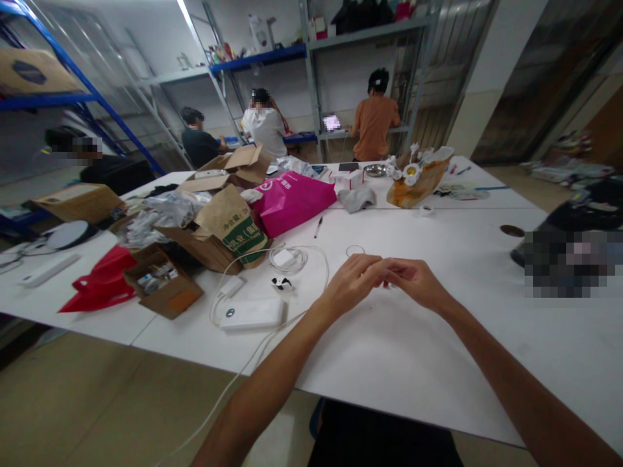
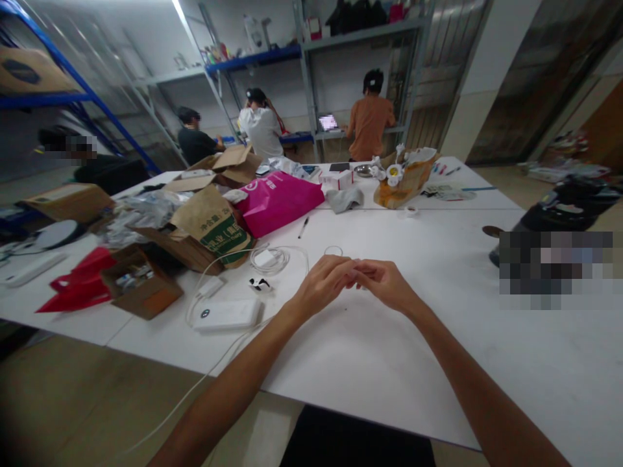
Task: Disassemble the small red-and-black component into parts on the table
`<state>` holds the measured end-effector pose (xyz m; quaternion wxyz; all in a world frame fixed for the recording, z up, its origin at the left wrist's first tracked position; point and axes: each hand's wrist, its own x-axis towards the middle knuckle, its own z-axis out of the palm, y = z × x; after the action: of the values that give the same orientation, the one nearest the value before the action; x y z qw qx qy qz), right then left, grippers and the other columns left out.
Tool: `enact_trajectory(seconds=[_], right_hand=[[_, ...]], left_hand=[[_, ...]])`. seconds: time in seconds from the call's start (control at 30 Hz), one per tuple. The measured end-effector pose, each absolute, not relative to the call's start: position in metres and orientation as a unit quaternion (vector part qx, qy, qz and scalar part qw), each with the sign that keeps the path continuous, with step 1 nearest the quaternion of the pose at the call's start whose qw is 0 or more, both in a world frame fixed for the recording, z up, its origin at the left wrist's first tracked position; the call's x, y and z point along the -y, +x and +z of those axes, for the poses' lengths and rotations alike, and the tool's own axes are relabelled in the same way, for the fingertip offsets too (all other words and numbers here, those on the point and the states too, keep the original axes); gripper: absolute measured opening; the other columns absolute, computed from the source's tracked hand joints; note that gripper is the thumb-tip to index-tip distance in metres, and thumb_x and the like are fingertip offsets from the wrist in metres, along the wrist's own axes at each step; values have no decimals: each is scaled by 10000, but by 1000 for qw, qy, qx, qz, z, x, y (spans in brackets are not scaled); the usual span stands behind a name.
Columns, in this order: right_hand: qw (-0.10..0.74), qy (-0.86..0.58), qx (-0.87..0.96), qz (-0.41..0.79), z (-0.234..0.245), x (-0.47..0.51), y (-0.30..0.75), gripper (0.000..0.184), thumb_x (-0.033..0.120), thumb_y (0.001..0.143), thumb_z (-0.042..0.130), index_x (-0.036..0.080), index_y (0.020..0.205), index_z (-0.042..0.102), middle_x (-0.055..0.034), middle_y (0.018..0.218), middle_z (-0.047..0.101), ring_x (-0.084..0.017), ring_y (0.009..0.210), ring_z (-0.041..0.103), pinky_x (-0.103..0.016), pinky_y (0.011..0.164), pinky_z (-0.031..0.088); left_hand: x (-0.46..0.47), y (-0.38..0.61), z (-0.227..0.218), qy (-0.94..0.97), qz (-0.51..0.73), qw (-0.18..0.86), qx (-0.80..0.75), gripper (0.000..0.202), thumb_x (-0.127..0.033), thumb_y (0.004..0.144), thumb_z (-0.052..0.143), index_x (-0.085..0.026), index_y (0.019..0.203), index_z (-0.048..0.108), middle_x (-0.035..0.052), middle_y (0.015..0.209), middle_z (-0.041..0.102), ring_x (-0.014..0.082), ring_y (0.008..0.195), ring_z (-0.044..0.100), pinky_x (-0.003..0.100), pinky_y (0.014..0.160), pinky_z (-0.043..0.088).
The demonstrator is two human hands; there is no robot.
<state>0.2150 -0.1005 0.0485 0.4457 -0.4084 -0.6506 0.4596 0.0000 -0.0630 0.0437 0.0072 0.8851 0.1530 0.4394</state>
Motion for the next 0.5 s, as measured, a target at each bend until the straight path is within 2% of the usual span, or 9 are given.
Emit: enact_trajectory(seconds=[0.17,0.27,0.5], right_hand=[[440,-435,629,470,48,96,220,593,784,820,776,199,914,803,-86,910,778,-189,791,716,-329,748,601],[449,-439,612,480,48,93,224,567,737,805,822,192,962,807,-77,882,770,-190,794,725,-341,772,612],[432,-406,571,568,36,92,222,490,633,833,856,199,1057,821,-67,998,769,-146,845,714,-318,828,600]], left_hand=[[62,2,41,888,420,48,-181,235,-271,1112,550,-211,1304,672,141,1252,733,243,1175,722,412,1014,610],[61,5,40,880,427,76,-194,219,-277,1110,556,-210,1268,692,137,1239,729,237,1156,720,404,1019,607],[59,2,36,882,401,147,-201,223,-281,1128,503,-212,1208,700,125,1240,703,206,1127,717,343,999,610]])
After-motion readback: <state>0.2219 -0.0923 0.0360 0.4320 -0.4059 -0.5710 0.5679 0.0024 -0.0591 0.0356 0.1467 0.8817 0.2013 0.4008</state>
